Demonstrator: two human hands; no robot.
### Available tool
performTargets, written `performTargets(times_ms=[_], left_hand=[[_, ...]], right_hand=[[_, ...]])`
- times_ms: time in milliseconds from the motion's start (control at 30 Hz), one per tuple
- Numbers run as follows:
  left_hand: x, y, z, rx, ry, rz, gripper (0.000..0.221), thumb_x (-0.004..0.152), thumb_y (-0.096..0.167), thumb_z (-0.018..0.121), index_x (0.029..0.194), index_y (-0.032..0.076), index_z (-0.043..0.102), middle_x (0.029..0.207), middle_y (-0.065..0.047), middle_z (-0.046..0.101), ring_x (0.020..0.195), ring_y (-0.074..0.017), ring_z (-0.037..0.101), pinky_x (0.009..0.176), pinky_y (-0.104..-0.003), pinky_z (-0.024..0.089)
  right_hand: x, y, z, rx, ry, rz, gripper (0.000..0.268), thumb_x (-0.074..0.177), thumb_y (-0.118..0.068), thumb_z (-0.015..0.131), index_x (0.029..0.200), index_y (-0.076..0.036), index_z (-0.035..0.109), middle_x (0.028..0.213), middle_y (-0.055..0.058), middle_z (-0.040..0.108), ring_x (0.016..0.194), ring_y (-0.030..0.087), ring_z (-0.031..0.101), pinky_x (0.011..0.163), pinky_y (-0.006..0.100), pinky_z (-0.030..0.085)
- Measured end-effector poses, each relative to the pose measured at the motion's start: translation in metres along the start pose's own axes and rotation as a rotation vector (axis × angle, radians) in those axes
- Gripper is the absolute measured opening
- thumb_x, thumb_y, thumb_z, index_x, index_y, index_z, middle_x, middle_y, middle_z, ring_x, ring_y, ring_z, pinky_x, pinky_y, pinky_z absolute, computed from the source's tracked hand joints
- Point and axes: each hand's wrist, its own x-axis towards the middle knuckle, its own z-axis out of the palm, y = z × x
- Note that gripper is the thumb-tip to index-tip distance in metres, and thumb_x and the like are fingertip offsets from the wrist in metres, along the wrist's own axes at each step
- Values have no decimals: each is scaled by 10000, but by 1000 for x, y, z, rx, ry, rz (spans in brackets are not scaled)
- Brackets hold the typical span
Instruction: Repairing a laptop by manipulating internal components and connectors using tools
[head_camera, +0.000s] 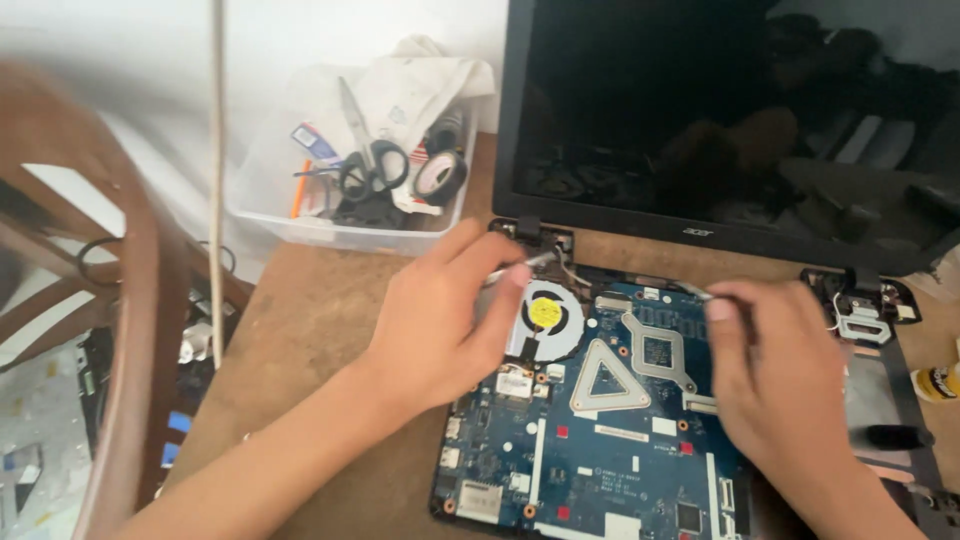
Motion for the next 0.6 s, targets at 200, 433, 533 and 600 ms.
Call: performTargets(times_ms=[200,433,533,600], left_hand=[[-36,-22,6,20,-15,-175,270,1006,291,502,810,128,414,660,-39,506,529,-283,492,506,-448,367],[-24,-32,7,-95,-53,-362,221,1022,340,468,916,146,476,557,-25,500,492,-299,513,532,-432,398],[-19,-33,5,-129,-41,-309,108,901,234,602,864,181,515,492,38,526,346,-180,426,436,-369,371],[-17,-37,5,-81,-100,-265,94,882,217,598,924,190,518,451,42,476,326,-215,430,428,-382,379]], right_hand=[[-14,7,-2,58,122,-69,252,1107,-179,561,1183,41,656,1076,171,625,968,287,612,844,389,481],[-12,17,4,-135,-30,-38,336,1092,-304,509,1184,-57,717,1037,123,660,893,267,634,786,405,480],[-11,14,5,-189,-169,93,324,1059,-358,526,1188,-128,714,1035,51,689,841,226,634,751,384,486],[-10,15,8,-268,-293,201,331,1014,-445,533,1173,-229,726,1056,20,715,963,273,695,868,433,535]])
